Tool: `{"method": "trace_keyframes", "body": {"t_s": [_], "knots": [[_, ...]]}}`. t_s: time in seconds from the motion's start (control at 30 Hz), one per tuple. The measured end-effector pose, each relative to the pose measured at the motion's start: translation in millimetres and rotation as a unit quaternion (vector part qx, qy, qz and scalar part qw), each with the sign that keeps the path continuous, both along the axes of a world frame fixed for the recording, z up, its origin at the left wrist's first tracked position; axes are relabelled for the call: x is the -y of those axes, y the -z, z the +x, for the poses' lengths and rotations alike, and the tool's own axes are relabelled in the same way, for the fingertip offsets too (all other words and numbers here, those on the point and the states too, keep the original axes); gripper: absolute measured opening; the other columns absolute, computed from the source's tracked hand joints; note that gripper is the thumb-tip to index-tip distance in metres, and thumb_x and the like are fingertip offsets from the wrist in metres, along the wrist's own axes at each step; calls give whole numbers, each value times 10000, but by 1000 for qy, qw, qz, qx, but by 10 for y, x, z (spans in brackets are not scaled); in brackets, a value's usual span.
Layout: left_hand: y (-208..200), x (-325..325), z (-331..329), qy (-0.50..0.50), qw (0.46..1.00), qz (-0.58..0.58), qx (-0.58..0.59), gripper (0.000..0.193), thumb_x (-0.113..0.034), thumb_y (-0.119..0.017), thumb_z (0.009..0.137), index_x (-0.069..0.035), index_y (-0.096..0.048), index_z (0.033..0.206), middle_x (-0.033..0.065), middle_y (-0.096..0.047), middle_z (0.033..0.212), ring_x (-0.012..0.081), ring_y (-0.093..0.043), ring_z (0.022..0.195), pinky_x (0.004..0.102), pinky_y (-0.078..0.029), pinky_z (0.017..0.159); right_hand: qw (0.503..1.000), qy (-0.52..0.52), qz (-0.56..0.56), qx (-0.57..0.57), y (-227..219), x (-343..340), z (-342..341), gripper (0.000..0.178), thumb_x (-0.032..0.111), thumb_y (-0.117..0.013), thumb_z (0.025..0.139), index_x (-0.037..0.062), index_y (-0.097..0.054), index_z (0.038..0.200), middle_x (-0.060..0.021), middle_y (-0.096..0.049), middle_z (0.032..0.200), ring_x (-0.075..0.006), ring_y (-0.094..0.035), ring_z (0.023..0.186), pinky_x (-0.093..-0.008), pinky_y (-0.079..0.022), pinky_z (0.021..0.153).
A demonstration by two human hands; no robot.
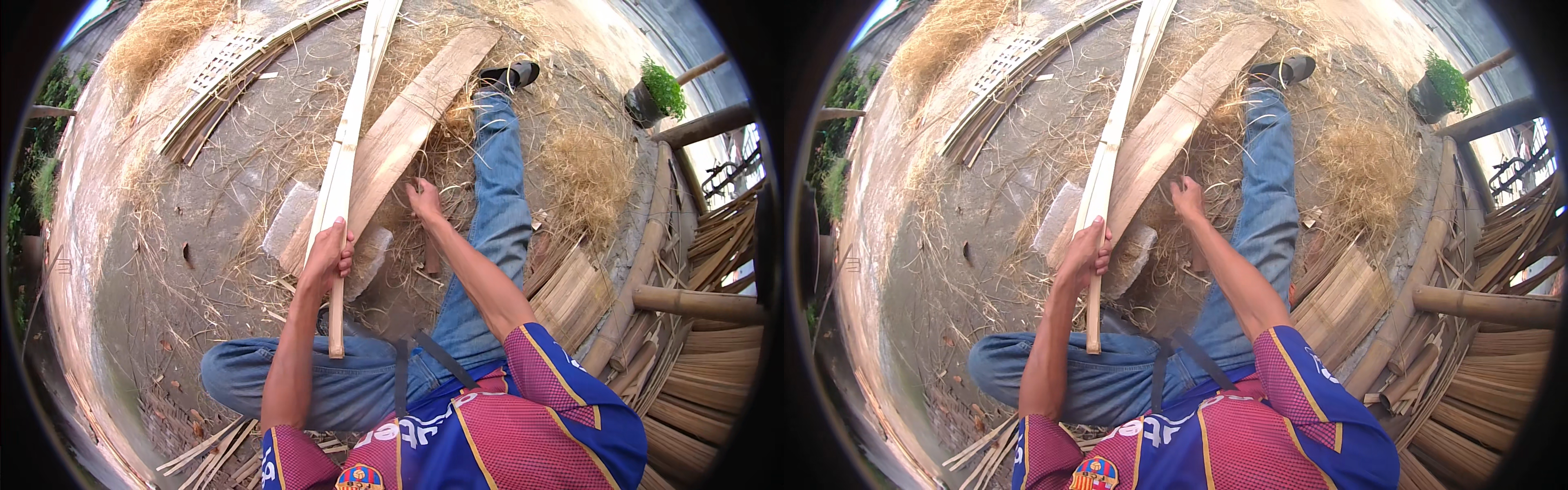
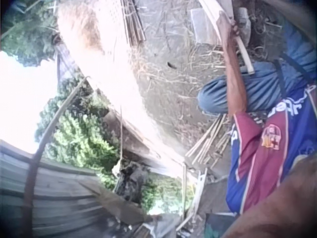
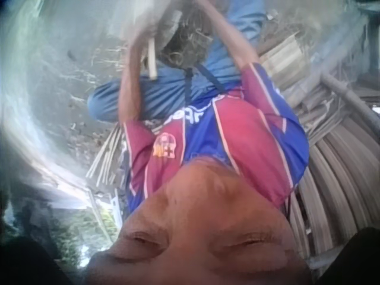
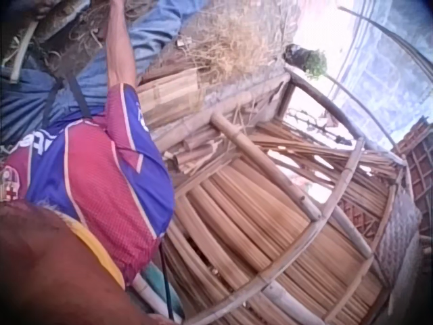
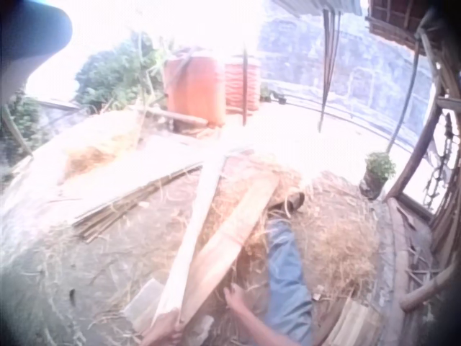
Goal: The person sits on the ground and splits long bamboo strips into thinner slats by hand. They repeatedly peel and separate the strips, then bundle them together.
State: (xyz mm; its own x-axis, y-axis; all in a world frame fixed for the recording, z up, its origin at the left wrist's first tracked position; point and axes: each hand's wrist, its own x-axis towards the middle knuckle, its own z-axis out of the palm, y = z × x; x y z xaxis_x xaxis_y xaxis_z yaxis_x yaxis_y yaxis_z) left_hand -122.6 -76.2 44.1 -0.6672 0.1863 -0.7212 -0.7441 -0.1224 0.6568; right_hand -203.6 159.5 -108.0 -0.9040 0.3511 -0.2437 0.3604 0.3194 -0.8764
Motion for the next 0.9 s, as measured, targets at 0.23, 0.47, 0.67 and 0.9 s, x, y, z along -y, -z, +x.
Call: {"method": "trace_keyframes", "body": {"t_s": [0.23,0.47,0.67,0.9], "knots": [[26,-4,13,4,1000,-11,-8,444,-539,-431,1047,-114,-489,932,-42,-376,568,76,-333,410,249,-288,375,991,17,-21,-132,-467,-358,-26,301,298,-641,978,28,-759,916,-33,-700,738,-147,-619,717,-333,-493,703],[34,-64,12,4,1000,-5,-7,451,-508,-404,1062,-83,-478,930,-43,-364,578,84,-327,429,267,-301,393,906,23,-349,-239,-2126,-1350,-605,228,306,-627,1014,95,-691,1074,70,-537,717,-16,-395,588,-219,-354,528],[44,-40,1,2,1000,4,-2,436,-529,-425,1050,-110,-482,945,-40,-372,571,80,-323,416,264,-289,386,911,-41,-380,-157,-2771,-1554,-840,248,341,-541,1048,107,-611,1090,-20,-649,866,-126,-626,746,-290,-546,696],[-3,-31,5,8,1000,8,-11,431,-524,-431,1050,-107,-498,966,-44,-389,584,76,-335,418,257,-291,386,964,-252,8,82,-1690,-1698,-522,428,454,-517,1039,61,-632,1163,-70,-693,1023,-157,-666,819,-301,-556,695]]}}
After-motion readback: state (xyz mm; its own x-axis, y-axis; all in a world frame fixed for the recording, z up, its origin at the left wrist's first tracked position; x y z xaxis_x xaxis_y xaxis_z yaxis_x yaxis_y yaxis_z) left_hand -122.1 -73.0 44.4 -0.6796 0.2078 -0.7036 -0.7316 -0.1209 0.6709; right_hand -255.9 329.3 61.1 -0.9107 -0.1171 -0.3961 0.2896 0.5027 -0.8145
